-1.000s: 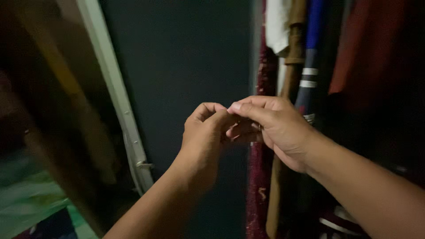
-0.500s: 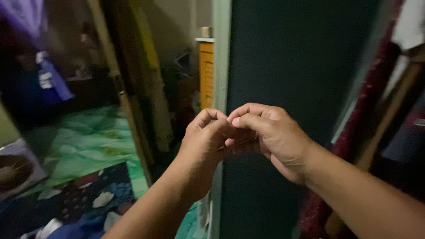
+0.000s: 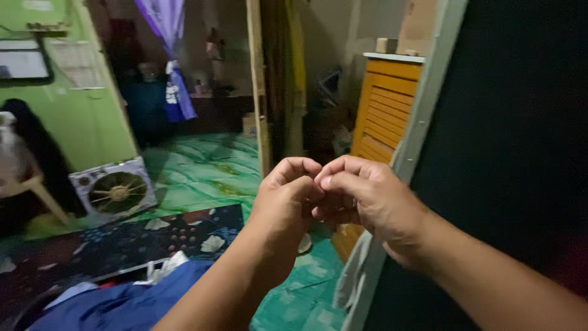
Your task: The person takes a pair of shorts from a laundry basket, places them on a hanger, and hangs them in a closet before sorting through other clothes in the basket.
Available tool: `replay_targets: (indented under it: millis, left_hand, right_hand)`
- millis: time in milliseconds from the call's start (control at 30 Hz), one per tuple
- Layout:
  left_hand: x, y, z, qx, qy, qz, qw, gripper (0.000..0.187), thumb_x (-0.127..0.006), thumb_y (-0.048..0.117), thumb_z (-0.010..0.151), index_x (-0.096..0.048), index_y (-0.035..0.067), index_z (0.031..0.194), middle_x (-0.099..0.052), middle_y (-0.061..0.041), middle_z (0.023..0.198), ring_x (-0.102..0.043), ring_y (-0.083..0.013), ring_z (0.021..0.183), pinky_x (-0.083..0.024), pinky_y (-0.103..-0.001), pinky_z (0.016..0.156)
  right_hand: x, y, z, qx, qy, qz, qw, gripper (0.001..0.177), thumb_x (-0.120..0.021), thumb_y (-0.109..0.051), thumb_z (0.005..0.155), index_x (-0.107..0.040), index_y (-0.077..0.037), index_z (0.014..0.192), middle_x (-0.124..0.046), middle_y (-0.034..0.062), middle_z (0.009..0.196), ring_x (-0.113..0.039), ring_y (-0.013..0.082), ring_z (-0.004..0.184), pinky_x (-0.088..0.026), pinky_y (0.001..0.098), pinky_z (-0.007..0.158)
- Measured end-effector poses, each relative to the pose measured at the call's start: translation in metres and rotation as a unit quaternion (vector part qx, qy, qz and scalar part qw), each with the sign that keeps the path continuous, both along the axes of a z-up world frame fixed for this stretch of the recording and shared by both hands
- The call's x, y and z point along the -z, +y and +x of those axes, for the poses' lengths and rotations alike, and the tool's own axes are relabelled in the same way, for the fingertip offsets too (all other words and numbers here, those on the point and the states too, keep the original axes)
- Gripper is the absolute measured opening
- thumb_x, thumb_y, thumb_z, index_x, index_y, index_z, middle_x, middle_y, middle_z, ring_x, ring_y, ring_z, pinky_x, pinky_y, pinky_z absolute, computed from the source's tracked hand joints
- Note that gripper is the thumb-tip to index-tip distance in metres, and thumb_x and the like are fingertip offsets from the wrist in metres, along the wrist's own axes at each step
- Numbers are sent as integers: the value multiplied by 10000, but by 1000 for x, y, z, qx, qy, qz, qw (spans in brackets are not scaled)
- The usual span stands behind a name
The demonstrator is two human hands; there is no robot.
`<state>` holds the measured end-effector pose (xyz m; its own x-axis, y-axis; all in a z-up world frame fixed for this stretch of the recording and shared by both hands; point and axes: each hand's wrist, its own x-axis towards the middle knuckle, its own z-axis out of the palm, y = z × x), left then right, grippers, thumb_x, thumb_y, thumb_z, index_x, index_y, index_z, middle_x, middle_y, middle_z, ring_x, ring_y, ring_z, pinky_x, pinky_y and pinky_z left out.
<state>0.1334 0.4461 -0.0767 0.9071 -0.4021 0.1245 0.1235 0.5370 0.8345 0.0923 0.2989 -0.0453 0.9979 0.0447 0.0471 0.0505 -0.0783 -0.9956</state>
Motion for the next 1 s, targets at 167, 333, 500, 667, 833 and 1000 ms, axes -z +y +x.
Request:
replay_targets:
  millis: [167, 333, 500, 667, 833, 1000]
  left_hand:
    - [-1, 46, 1, -37, 0, 39, 999, 493, -555, 8, 811, -651, 119, 1282, -680, -77, 893, -620, -169, 677, -490, -325, 575]
    - [5, 87, -3, -20, 6, -18, 1000, 463, -561, 67, 843, -662, 49, 1295, -739, -133, 987, -730, -220, 766, -624, -377, 747]
    - [16, 132, -6, -88, -4, 1, 996, 464, -621, 63, 862, -685, 26, 1320, -769, -86, 1075, -704, -164, 866, -586, -357, 859]
    - [20, 167, -13, -109, -27, -13, 994, 473, -596, 74, 861, -648, -1, 1326, -748, -83, 1043, -703, -189, 866, -619, -391, 867]
    - [21, 202, -22, -176, 22, 34, 984, 398, -635, 182, 885, -644, 51, 1261, -738, -112, 989, -724, -232, 847, -594, -391, 817]
    - [29, 230, -14, -237, 99, 138, 957, 284, -676, 183, 833, -662, 95, 1103, -731, -49, 948, -701, -148, 866, -575, -364, 806]
  right_hand:
    - [1, 44, 12, -42, 1, 17, 999, 194, -609, -205, 920, -683, -55, 1018, -718, 82, 900, -713, 189, 827, -598, 357, 795]
    - [6, 88, 21, -48, 39, 8, 998, 286, -593, -303, 953, -724, -57, 1015, -770, 79, 903, -741, 176, 811, -612, 348, 769]
    - [18, 125, 33, -129, 1, 19, 991, 228, -597, -198, 916, -723, -29, 1004, -787, 90, 868, -758, 203, 776, -606, 372, 770]
    - [26, 162, 44, -220, -22, 23, 975, 206, -604, -169, 925, -714, -14, 1006, -763, 108, 869, -751, 215, 790, -628, 386, 786]
    - [29, 199, 53, -303, -12, 68, 950, 309, -550, -271, 956, -717, -12, 984, -787, 109, 873, -767, 225, 789, -637, 395, 782]
    - [32, 222, 74, -273, 5, 7, 962, 245, -627, -221, 929, -746, -24, 1012, -770, 88, 876, -722, 175, 799, -586, 362, 739]
